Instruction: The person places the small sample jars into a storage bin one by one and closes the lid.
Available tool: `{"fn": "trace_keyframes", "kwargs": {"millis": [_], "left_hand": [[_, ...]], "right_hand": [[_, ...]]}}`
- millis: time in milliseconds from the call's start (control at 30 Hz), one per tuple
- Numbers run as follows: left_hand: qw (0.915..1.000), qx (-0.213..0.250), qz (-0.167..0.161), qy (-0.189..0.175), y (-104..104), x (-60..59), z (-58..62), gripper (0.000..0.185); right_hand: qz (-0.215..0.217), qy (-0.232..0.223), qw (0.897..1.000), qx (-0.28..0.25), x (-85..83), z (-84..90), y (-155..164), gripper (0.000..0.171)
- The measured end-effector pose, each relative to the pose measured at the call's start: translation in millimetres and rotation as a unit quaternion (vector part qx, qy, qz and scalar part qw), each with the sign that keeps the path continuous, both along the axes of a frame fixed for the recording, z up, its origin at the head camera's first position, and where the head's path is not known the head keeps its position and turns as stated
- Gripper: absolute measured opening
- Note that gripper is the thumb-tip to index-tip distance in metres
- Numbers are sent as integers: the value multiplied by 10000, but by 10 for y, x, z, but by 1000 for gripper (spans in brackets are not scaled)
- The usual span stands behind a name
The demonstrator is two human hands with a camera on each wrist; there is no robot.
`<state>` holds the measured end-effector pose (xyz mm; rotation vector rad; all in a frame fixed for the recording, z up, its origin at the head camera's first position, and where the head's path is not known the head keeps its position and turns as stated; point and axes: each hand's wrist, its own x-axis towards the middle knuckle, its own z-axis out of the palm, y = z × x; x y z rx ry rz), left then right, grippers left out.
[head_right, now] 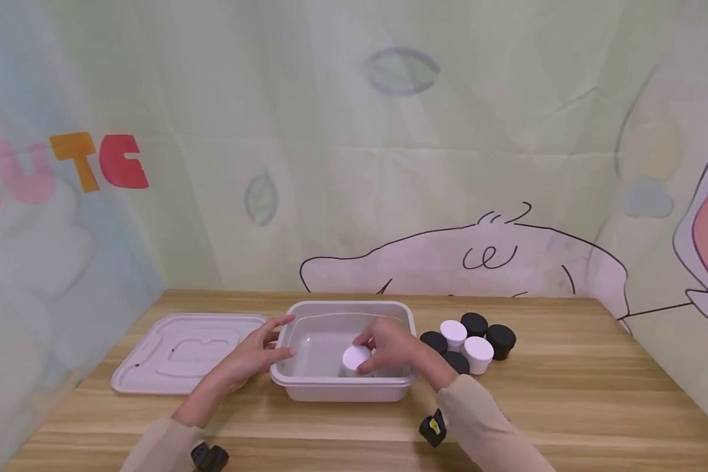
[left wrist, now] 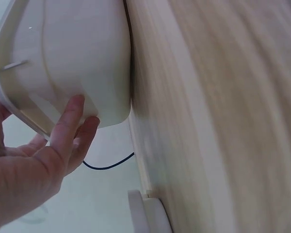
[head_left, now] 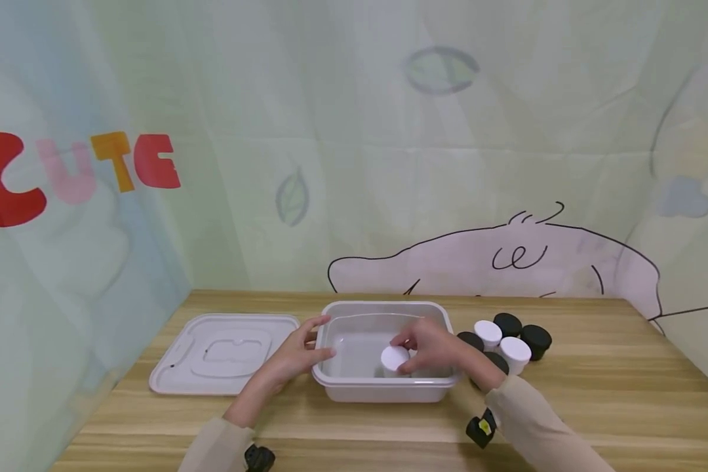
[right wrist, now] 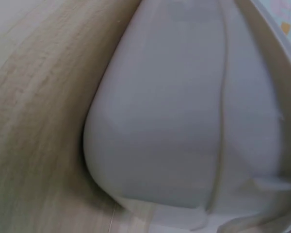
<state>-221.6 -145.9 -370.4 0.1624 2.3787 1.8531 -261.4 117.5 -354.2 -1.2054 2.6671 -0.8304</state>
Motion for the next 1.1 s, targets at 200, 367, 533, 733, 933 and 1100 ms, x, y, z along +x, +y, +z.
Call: {"fn": "trace_keyframes", "kwargs": {"millis": [200, 367, 533, 733, 933, 1100], "left_hand": [[9999, -92, 68, -4, 11, -1, -19, 61], [10000, -83, 40, -13, 2, 4, -20, 61], [10000, -76, -31, -48, -6, 13, 2, 62], [9999, -52, -74, -56, -18, 7, 18, 62], [9999, -91, -88, -52, -22, 5, 25, 61], [9998, -142, -153, -75, -26, 10, 28, 62]], "right_hand": [[74, 28, 9998, 178, 3, -17, -9, 37], [104, -36, 9994, 343, 21, 15, -5, 36], [-97, -57, 9996, 275, 75, 108, 84, 44], [-509, -54, 9977, -433, 166, 286, 445, 44], [-1070, 15, 9913, -768, 233, 344, 890, 43], [-1183, 148, 9899, -761, 287, 264, 1160, 46]]}}
